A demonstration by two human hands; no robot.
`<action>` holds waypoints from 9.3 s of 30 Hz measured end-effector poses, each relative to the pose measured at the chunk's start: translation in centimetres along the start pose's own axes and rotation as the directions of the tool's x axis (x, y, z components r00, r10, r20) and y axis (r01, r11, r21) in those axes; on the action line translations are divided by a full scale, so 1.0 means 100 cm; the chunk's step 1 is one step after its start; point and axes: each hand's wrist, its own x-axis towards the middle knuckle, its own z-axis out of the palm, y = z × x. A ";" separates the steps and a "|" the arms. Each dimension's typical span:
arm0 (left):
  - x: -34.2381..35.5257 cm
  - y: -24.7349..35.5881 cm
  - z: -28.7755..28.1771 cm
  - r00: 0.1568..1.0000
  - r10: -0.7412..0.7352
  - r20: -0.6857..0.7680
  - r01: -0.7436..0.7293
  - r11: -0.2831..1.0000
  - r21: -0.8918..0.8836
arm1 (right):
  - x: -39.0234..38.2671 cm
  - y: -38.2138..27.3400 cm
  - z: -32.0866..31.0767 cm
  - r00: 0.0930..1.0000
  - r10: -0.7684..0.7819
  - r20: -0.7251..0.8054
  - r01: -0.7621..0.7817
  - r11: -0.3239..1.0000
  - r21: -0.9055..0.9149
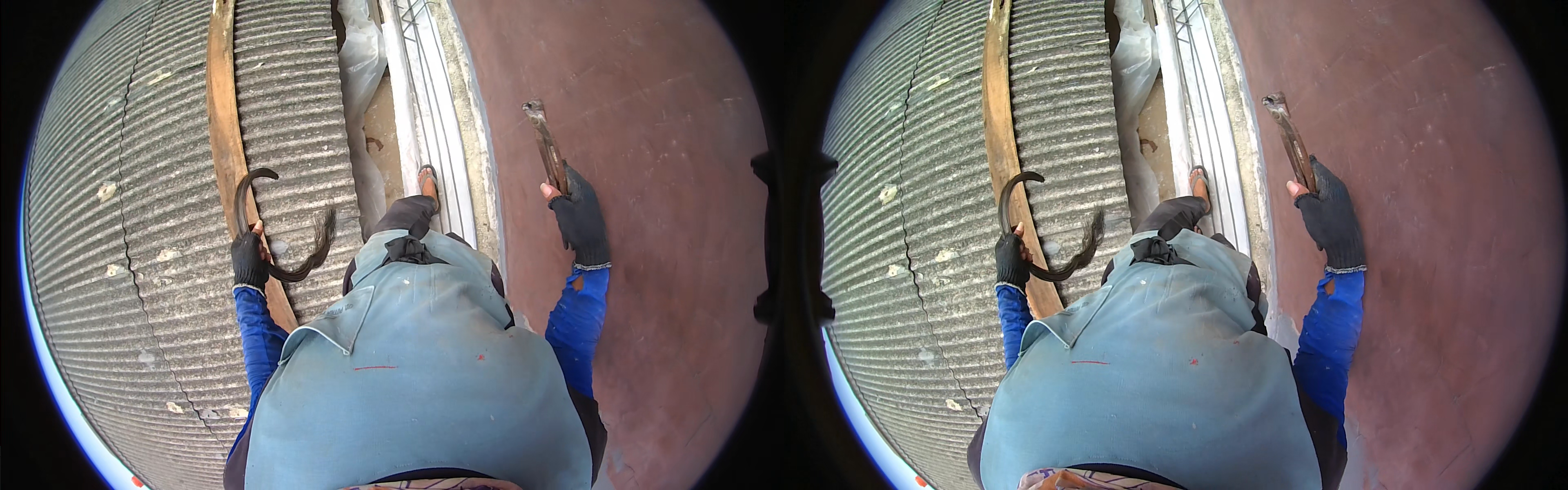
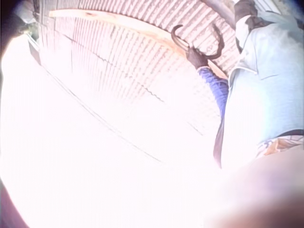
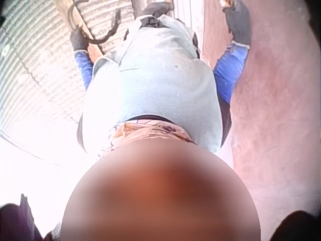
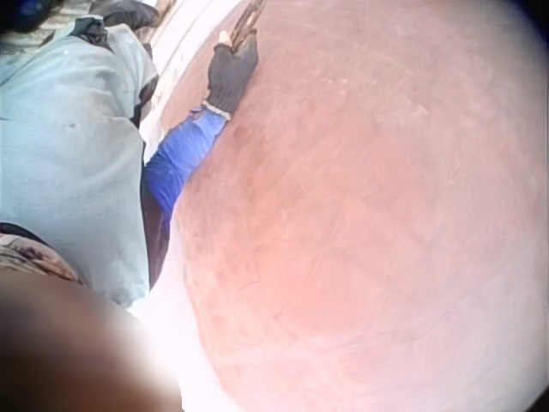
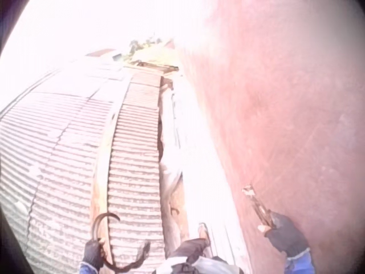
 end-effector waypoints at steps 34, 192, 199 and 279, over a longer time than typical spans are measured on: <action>0.076 0.007 0.016 0.997 -0.018 0.069 0.014 0.998 0.058 | 0.007 -0.003 0.001 0.983 0.182 -0.002 -0.181 0.982 -0.059; 1.421 1.037 0.870 0.967 -0.254 -0.021 0.250 0.927 0.280 | 1.960 -0.614 0.049 0.991 0.128 -0.035 -0.125 0.988 0.088; 1.480 1.125 0.908 0.954 -0.290 -0.071 0.297 0.949 0.109 | 2.023 -0.642 0.043 0.978 0.174 -0.115 -0.178 0.984 -0.024; 1.761 1.398 1.094 0.937 -0.322 -0.139 0.338 0.934 0.116 | 2.382 -0.757 0.046 0.980 0.195 -0.048 -0.186 0.971 0.149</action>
